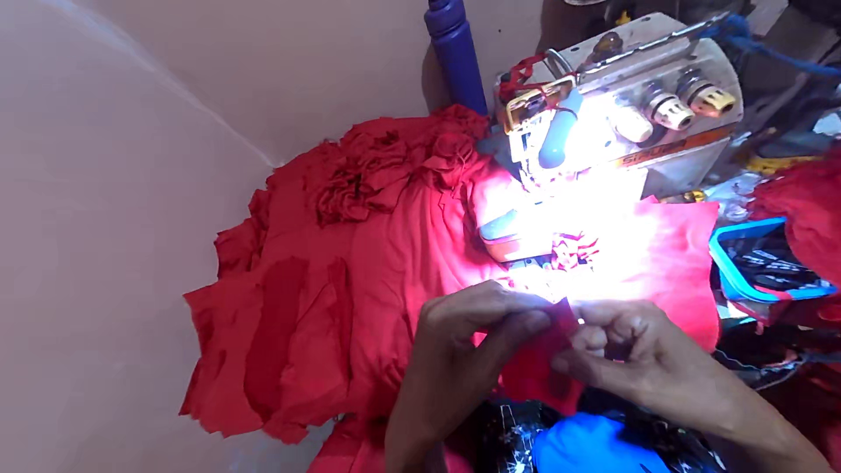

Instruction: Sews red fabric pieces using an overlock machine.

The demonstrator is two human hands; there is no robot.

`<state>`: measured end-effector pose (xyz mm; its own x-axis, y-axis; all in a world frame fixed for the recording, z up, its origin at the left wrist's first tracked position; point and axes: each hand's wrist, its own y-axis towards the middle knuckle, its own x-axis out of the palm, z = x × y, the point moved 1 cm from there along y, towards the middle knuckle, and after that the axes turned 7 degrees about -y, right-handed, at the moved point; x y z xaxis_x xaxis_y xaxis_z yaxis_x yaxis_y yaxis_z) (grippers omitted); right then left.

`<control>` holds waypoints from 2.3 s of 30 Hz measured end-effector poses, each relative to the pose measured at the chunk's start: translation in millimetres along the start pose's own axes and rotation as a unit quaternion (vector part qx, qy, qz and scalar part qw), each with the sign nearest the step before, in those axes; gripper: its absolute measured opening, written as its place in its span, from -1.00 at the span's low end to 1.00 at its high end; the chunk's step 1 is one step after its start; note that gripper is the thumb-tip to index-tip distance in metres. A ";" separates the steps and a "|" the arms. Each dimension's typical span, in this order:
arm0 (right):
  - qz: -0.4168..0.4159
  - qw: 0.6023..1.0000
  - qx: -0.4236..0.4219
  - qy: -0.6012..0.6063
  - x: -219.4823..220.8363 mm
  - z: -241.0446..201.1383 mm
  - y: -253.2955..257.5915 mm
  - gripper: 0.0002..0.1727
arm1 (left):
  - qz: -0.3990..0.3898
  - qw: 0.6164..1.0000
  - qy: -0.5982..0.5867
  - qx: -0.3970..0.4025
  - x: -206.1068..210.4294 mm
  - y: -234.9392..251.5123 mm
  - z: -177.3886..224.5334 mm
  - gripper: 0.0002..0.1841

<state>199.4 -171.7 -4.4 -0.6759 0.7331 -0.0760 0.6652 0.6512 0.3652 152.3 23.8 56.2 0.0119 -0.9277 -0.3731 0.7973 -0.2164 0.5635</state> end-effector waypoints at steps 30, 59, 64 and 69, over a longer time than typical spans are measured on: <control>0.319 0.920 0.083 -0.212 -5.1 75.5 18.8 -0.76 | 0.181 0.887 0.420 -0.054 87.4 40.1 -115.2 -0.82; 0.182 0.734 -0.128 -0.642 -24.4 97.2 -97.5 -0.80 | 0.191 0.967 0.094 -0.140 -27.2 91.7 -171.6 -0.69; 0.198 0.757 -0.191 -0.592 -26.2 105.8 -100.4 -0.79 | 0.227 0.944 0.220 -0.098 16.2 -17.3 -96.8 -0.70; 0.180 0.784 -0.129 -0.579 -25.2 85.8 -106.1 -0.76 | 0.238 0.957 0.129 -0.102 63.2 -80.9 -70.7 -0.79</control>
<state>173.1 -242.3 -120.8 0.3825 0.6438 -0.6627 0.5600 0.4090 0.7205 131.2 4.2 -65.1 0.5306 -0.7949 -0.2942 0.7657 0.3006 0.5686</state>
